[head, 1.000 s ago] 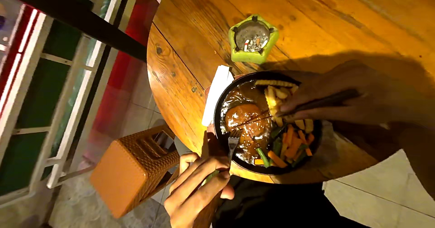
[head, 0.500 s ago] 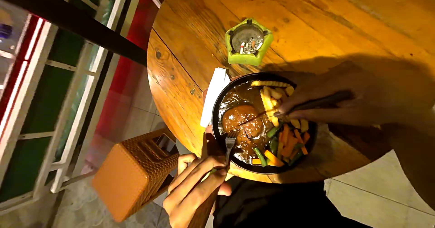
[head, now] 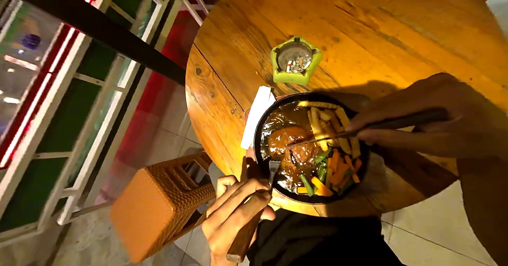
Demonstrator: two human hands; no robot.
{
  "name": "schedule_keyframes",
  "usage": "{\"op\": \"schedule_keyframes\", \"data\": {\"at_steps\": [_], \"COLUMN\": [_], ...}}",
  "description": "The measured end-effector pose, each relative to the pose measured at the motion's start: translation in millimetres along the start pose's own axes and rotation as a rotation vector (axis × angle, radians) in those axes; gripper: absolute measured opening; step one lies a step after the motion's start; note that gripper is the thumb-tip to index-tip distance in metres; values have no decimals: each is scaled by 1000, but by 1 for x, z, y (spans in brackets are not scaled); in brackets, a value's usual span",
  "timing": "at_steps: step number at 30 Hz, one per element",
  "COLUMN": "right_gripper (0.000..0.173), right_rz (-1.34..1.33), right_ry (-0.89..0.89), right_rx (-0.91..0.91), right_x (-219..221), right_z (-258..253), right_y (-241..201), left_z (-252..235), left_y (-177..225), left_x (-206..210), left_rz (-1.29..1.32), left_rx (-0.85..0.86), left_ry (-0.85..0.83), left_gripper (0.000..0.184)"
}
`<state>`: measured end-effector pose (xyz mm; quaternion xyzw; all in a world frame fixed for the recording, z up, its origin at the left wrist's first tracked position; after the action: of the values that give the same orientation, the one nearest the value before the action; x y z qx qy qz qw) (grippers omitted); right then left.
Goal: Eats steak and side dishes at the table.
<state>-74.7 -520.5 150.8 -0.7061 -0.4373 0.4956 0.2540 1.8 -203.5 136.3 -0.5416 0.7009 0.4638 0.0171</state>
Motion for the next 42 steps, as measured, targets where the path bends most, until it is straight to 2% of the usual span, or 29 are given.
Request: {"op": "schedule_keyframes", "data": {"at_steps": [3, 8, 18, 23, 28, 42], "right_gripper": [17, 15, 16, 17, 17, 15], "right_rz": [-78, -146, -42, -47, 1, 139], "right_ry": [54, 2, -89, -119, -120, -126], "right_rx": [-40, -9, -124, -106, -51, -44], "right_x": [9, 35, 29, 44, 31, 13], "right_z": [-4, -7, -15, -17, -13, -17], "right_y": [3, 16, 11, 8, 9, -11], "left_z": [1, 2, 2, 2, 2, -2], "left_y": [1, 4, 3, 5, 2, 3], "left_x": [2, 2, 2, 4, 2, 3], "left_rz": [5, -17, -14, -22, -9, -25], "left_rx": [15, 17, 10, 19, 14, 17], "left_ry": [-5, -15, -7, -16, -3, 3], "left_gripper": [13, 15, 14, 12, 12, 12]}}
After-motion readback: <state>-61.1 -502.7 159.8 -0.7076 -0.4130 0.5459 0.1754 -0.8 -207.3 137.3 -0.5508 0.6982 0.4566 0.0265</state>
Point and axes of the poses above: each hand's wrist, its own z-axis away from the middle knuckle, its own x-axis out of the palm, y = z × x, the point moved 7 cm from there along -z, towards the middle knuckle, and after that the axes turned 1 degree about -y, right-handed, at the moved point
